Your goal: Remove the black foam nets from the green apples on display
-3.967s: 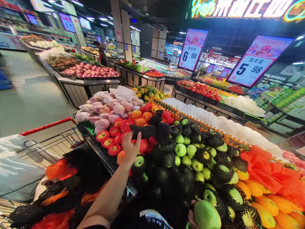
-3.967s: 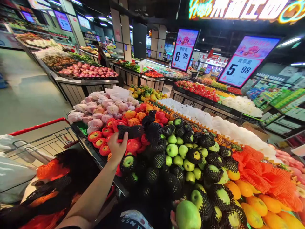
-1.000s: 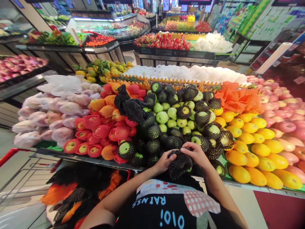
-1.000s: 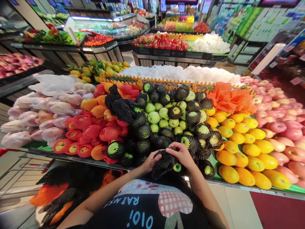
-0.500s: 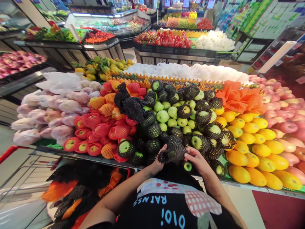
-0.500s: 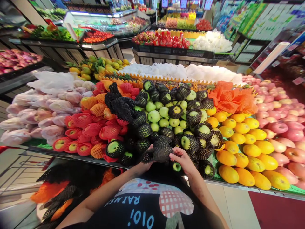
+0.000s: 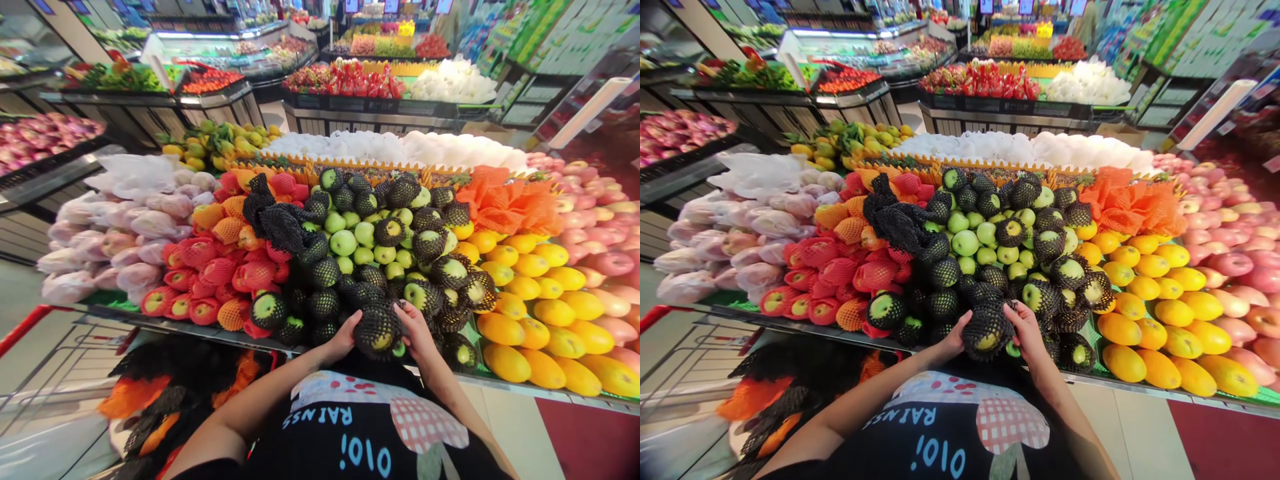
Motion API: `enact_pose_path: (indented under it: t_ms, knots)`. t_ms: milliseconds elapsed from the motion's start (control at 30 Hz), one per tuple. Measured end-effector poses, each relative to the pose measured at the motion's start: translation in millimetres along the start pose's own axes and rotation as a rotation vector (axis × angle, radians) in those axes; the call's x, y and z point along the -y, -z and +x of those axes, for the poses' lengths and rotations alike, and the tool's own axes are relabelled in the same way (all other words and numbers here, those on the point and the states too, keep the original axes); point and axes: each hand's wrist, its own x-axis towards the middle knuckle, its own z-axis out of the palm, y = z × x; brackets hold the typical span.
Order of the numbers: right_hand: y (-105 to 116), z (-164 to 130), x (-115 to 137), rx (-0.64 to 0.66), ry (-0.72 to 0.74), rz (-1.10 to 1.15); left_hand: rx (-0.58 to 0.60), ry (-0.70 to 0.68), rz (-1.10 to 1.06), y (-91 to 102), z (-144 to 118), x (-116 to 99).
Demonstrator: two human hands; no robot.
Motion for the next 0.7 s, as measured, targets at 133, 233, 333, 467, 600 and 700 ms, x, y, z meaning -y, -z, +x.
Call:
enact_pose_path:
  t_ms: [133,233,333,467,600,700]
  knots:
    - [-0.9,4.9,-3.5,-0.043,0.021,-0.07,0.036,-0.016,0.115,-1.7,-4.0,-4.7]
    - [2.4,-5.1,-5.0,-0.027,0.062,-0.115,-0.028,-0.069,0.188,-3.0,-7.5,-11.3]
    - [9.3,-23.6,-11.5,0.092,0.07,-0.085,-0.071,-0.107,0.205,-3.0,-8.6,-13.8]
    - [17.4,-37.7,-30.2,0.259,0.044,-0.079,-0.024,-0.183,0.255,-2.5,-6.3,-11.2]
    - [18.8,-34.6,-47.3,0.253,0.045,-0.129,-0.082,-0.237,0.404,-3.8,-7.5,-14.6]
    - [18.9,-30.6,-55.8,0.136,0.037,-0.155,-0.166,-0.404,0.577,-5.8,-12.6,-25.7]
